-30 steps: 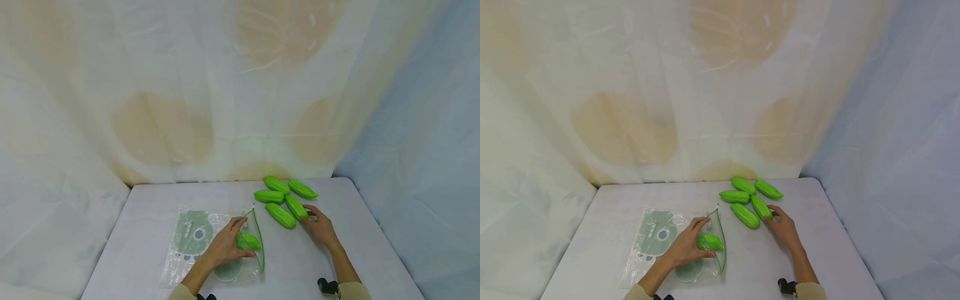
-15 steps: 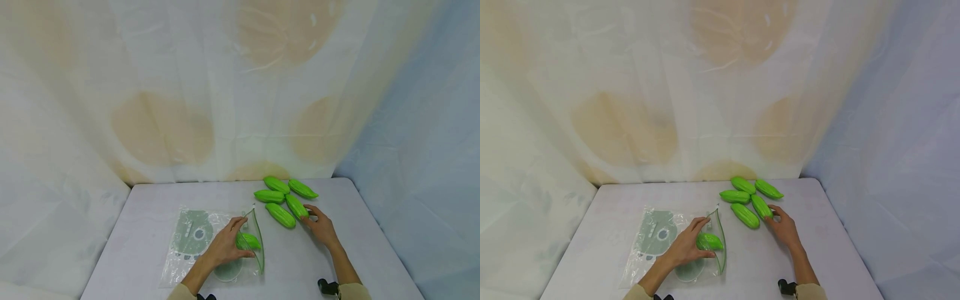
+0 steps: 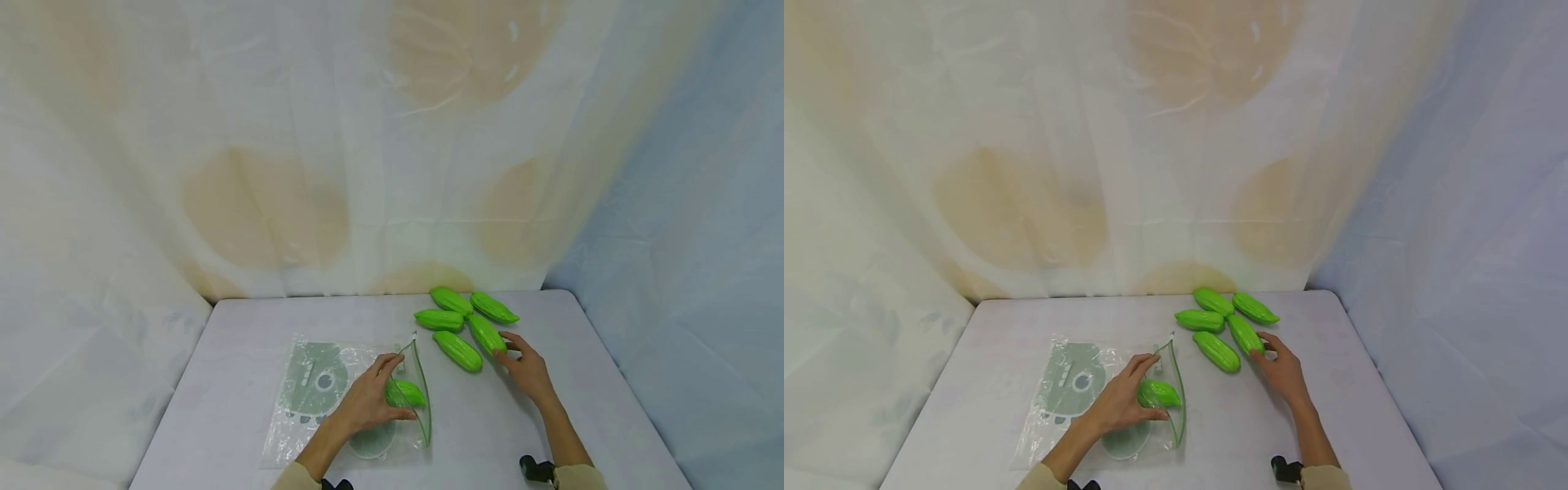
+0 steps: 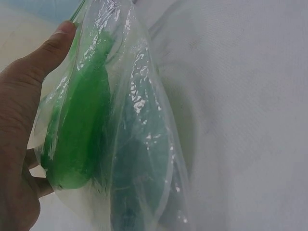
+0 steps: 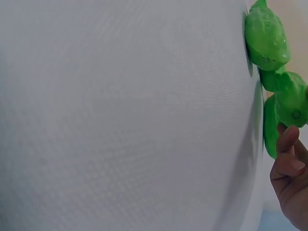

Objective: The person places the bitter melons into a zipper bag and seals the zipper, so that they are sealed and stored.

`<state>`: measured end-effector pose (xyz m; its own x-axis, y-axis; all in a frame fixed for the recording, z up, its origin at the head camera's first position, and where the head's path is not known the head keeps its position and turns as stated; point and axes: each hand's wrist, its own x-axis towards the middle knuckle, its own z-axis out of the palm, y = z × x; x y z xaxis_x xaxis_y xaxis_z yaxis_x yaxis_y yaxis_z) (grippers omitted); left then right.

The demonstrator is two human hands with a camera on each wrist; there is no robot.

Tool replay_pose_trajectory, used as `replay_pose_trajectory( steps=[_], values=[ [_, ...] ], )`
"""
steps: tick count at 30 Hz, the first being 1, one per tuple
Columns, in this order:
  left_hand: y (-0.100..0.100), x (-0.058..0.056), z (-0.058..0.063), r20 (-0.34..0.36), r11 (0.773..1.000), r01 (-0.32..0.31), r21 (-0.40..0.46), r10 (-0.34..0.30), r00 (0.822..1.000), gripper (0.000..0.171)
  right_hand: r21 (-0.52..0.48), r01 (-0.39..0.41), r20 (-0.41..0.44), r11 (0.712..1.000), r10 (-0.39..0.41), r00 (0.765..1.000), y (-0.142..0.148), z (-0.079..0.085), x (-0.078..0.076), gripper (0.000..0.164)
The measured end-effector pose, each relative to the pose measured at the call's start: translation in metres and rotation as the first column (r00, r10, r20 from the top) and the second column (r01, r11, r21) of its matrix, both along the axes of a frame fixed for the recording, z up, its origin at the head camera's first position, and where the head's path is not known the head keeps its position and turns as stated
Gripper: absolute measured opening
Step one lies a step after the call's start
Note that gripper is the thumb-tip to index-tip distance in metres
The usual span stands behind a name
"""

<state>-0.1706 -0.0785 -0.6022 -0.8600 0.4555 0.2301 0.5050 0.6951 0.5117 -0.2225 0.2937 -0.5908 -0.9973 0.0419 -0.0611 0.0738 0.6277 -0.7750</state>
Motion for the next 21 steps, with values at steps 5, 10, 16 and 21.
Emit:
replay_pose_trajectory(
  steps=[5,10,16,21],
  values=[
    [0.0,0.001,0.001,-0.03,1.0,0.009,0.005,-0.009,1.0,0.113,-0.024,0.006,-0.025,1.0,-0.007,1.0,0.0,0.002,0.0,0.064],
    [0.0,0.0,0.001,-0.016,1.0,0.005,0.006,-0.005,1.0,0.114,-0.032,0.005,-0.052,0.999,-0.006,0.999,-0.001,0.005,0.001,0.063],
    [0.0,-0.001,0.001,0.004,1.0,0.003,0.007,-0.003,1.0,0.114,-0.049,0.004,-0.068,0.999,-0.008,0.998,-0.001,0.008,0.003,0.062],
    [0.0,-0.001,-0.001,-0.006,1.0,0.002,0.008,-0.002,1.0,0.114,-0.052,0.009,-0.078,0.999,-0.013,0.997,-0.003,0.012,0.005,0.059]
  ],
)
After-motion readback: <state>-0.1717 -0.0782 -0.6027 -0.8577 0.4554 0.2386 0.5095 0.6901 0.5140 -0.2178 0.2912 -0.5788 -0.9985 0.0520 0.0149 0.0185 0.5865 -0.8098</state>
